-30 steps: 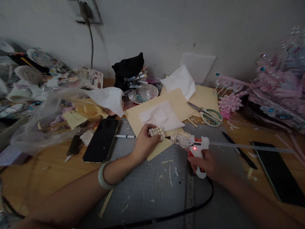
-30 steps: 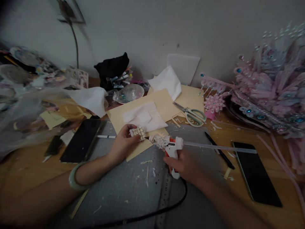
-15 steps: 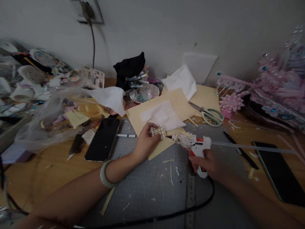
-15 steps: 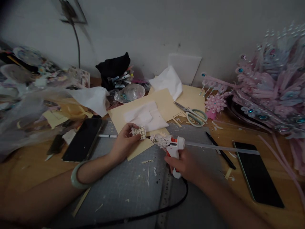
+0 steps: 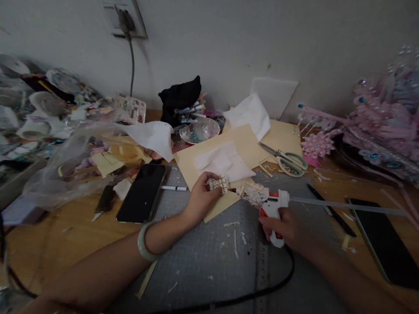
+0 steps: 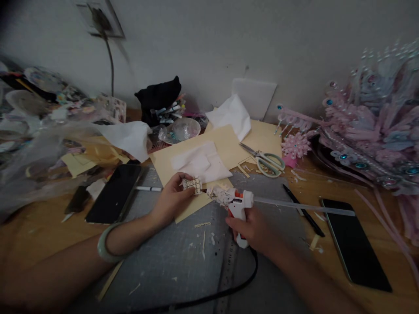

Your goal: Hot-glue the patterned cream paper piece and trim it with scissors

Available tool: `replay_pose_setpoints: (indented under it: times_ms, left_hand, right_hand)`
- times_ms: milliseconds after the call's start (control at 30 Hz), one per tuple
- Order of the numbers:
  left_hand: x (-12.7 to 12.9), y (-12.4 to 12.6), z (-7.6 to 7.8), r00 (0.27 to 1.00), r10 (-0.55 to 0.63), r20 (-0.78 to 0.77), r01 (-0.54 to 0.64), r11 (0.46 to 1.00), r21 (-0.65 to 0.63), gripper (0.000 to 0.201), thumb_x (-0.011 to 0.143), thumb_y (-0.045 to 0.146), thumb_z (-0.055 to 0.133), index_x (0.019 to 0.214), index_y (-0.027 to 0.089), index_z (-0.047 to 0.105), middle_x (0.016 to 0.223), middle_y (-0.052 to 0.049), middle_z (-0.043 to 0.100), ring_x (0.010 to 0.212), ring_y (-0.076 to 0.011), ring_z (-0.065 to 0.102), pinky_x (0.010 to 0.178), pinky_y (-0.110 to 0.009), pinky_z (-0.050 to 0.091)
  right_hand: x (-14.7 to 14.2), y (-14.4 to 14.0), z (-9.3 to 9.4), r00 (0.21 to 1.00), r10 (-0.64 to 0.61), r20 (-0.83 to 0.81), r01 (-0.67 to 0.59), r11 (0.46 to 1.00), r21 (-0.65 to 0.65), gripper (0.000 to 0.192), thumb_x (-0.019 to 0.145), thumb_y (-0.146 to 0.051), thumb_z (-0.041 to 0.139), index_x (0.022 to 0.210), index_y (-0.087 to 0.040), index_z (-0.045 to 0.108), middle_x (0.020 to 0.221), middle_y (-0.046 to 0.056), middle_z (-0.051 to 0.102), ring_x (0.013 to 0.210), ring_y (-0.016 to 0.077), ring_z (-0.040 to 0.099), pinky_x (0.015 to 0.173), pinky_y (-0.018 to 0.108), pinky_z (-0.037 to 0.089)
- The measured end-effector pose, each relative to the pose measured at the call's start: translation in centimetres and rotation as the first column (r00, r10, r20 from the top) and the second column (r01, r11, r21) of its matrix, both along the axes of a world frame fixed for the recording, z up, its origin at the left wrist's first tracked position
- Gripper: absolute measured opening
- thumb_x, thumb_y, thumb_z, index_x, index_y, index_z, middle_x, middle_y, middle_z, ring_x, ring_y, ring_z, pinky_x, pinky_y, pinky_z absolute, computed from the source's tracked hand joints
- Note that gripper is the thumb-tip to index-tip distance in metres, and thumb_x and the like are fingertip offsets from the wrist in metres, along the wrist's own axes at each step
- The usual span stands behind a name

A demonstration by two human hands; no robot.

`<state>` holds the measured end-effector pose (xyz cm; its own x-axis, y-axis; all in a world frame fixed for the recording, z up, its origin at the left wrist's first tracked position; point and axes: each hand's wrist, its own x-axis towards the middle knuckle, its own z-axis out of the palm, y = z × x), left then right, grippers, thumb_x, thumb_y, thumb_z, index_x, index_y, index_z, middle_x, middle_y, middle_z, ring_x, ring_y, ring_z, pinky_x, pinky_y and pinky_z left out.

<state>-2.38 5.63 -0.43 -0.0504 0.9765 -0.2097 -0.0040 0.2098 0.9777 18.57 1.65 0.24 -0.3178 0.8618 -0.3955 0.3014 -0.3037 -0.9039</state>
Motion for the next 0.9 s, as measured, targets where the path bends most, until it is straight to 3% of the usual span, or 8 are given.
replay_pose_setpoints:
  times_ms: [567, 700, 900]
  left_hand:
    - [-0.1, 0.1, -0.8, 0.999, -0.024, -0.034, 0.025, 0.999, 0.046, 0.025, 0.062, 0.016, 0.057, 0.084, 0.021, 0.046, 0.060, 0.007, 0.046, 0.050, -0.0080, 0.041, 0.046, -0.018, 0.029]
    - [-0.1, 0.1, -0.6, 1.000, -0.003, 0.019, 0.003, 1.000, 0.028, 0.026, 0.061, 0.017, 0.057, 0.083, 0.021, 0.044, 0.062, 0.006, 0.047, 0.052, -0.0084, 0.043, 0.047, -0.018, 0.031]
    - [-0.1, 0.0, -0.3, 0.999, -0.003, -0.040, 0.004, 1.000, 0.015, 0.025, 0.061, 0.016, 0.057, 0.083, 0.021, 0.046, 0.056, 0.008, 0.040, 0.048, -0.0074, 0.038, 0.045, -0.018, 0.028]
  right_hand:
    - [0.2, -0.1, -0.7, 1.000, -0.002, -0.022, 0.003, 1.000, 0.023, 0.023, 0.070, -0.038, 0.054, 0.062, -0.017, 0.049, 0.043, -0.003, 0.048, 0.042, 0.0108, 0.046, 0.042, 0.022, 0.034]
    - [0.3, -0.1, -0.6, 1.000, 0.010, -0.008, -0.010, 1.000, 0.005, 0.023, 0.069, -0.038, 0.054, 0.060, -0.018, 0.048, 0.043, -0.003, 0.048, 0.042, 0.0110, 0.046, 0.042, 0.022, 0.033]
    - [0.2, 0.0, -0.4, 1.000, 0.000, -0.004, 0.000, 1.000, 0.001, 0.021, 0.070, -0.036, 0.054, 0.062, -0.017, 0.049, 0.043, -0.003, 0.049, 0.041, 0.0100, 0.045, 0.042, 0.021, 0.033]
